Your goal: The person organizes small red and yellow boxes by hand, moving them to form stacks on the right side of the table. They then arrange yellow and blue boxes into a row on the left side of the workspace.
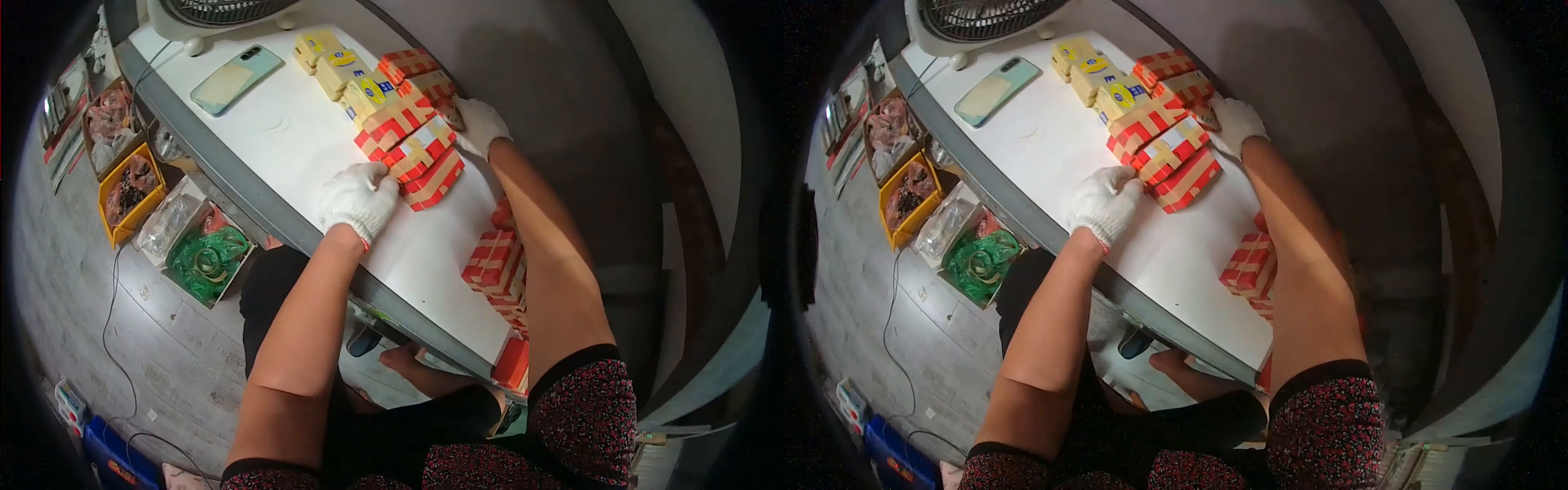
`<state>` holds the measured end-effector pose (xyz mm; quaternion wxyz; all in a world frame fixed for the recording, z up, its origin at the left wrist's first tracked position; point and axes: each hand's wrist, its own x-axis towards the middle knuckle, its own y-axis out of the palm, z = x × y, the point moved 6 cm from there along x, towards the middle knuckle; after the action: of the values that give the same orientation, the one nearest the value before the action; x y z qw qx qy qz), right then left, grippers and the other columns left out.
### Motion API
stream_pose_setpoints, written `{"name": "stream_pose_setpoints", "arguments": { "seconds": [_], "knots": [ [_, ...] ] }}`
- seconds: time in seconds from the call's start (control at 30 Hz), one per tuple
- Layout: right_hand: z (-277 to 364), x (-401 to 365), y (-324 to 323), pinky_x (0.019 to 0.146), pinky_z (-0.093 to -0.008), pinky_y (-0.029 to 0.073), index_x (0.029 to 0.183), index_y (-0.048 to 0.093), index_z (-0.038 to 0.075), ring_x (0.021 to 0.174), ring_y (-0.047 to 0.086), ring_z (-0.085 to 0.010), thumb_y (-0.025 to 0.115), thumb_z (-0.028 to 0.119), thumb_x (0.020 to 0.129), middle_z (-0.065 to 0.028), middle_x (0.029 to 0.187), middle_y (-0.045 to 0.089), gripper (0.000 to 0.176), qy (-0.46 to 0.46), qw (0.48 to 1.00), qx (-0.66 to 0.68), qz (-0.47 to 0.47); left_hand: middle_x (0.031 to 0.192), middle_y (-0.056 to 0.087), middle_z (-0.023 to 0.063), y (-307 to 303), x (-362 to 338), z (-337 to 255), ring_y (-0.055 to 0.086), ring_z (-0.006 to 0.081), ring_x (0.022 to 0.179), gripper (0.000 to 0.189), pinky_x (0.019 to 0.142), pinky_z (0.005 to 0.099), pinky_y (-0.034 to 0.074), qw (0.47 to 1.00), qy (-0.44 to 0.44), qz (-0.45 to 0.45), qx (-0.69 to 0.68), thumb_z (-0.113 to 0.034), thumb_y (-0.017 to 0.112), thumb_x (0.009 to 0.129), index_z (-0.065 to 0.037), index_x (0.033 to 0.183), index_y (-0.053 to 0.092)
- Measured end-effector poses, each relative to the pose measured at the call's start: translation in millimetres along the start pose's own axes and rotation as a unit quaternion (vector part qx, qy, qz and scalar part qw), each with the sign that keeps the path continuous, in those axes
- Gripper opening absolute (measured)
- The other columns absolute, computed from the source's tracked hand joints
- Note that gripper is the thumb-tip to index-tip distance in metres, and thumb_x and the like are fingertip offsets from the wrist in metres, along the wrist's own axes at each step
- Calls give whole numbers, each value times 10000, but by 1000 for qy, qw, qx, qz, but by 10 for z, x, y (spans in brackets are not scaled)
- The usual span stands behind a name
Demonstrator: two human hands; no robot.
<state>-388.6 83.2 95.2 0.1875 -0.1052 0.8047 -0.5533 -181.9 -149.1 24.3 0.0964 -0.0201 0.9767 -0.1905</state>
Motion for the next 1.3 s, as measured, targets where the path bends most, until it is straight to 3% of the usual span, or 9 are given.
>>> {"name": "stream_pose_setpoints", "arguments": {
  "seconds": [0.3, 0.47, 0.63, 0.77, 0.87, 0.93, 1.03, 1.2, 1.3],
  "knots": [
    [-846, -942, 211, 952, -499, 607, 1406, 625, -14, 1146, 746, -393, 860, 513, 874, -240, 1205, 765, 785, 166, 968, 185, 29, 1256, 787, 188, 0, 24, 13, 757, 334, 1163, 450, 1043, 411, 564, 1000, 1, 5, -19, -381, 712, 954, -65, 1262, 799],
    [-1760, -1542, 743, 918, -473, 615, 1339, 677, -52, 1144, 758, -333, 895, 578, 821, -224, 1242, 769, 844, 334, 870, 357, 61, 1255, 786, 194, 6, 14, -2, 759, 335, 1146, 453, 1038, 415, 564, 1000, 5, -6, 0, -380, 710, 953, -61, 1262, 799],
    [-1489, -2028, 730, 818, -488, 640, 1405, 643, -52, 1040, 778, -337, 904, 592, 817, -214, 1190, 775, 910, 492, 771, 400, 52, 1251, 787, 197, 32, 17, 5, 758, 340, 1151, 462, 1038, 418, 564, 1000, 12, -6, 10, -392, 708, 949, -66, 1264, 800],
    [-2047, -1819, 1620, 840, -474, 629, 1450, 629, -59, 1039, 775, -311, 884, 634, 819, -211, 1225, 774, 972, 443, 836, 319, 59, 1257, 784, 196, 56, 44, 33, 755, 342, 1158, 467, 1043, 419, 561, 1000, 13, -6, 13, -406, 705, 948, -77, 1265, 802],
    [-2036, -1879, 1703, 880, -452, 618, 1476, 616, -56, 1081, 765, -300, 863, 660, 825, -195, 1255, 773, 999, 481, 791, 368, 88, 1248, 788, 192, 88, 68, 62, 756, 340, 1158, 457, 1041, 422, 563, 1000, 14, -13, 15, -396, 710, 950, -76, 1263, 803],
    [-1948, -1760, 1500, 900, -440, 613, 1489, 610, -55, 1102, 761, -295, 852, 673, 828, -187, 1270, 772, 1013, 488, 776, 388, 95, 1243, 789, 192, 39, 75, -23, 757, 340, 1155, 457, 1041, 423, 565, 1000, 10, -11, 7, -394, 711, 950, -73, 1262, 803],
    [-1629, -1868, 1240, 1184, -407, 474, 1632, 502, 73, 1451, 584, -334, 723, 680, 904, -224, 1635, 545, 974, 458, 811, 331, 148, 1232, 792, 192, -5, -11, -48, 758, 341, 1151, 456, 1040, 426, 567, 1000, -2, 8, 5, -390, 714, 950, -67, 1260, 802],
    [-1573, -1686, 889, 1179, -442, 482, 1609, 519, 80, 1447, 577, -394, 745, 605, 913, -264, 1615, 548, 901, 459, 875, 140, 70, 1217, 795, 195, 35, 4, -14, 759, 343, 1144, 447, 1031, 425, 574, 1000, 18, 3, 7, -387, 716, 949, -73, 1256, 804],
    [-1024, -1087, 418, 1110, -488, 523, 1440, 633, -1, 1335, 633, -441, 790, 446, 895, -293, 1452, 653, 722, 214, 967, 98, -98, 1222, 794, 195, 37, 33, 7, 757, 344, 1148, 443, 1033, 424, 574, 1000, 18, 0, -2, -389, 716, 950, -79, 1253, 806]
  ]
}}
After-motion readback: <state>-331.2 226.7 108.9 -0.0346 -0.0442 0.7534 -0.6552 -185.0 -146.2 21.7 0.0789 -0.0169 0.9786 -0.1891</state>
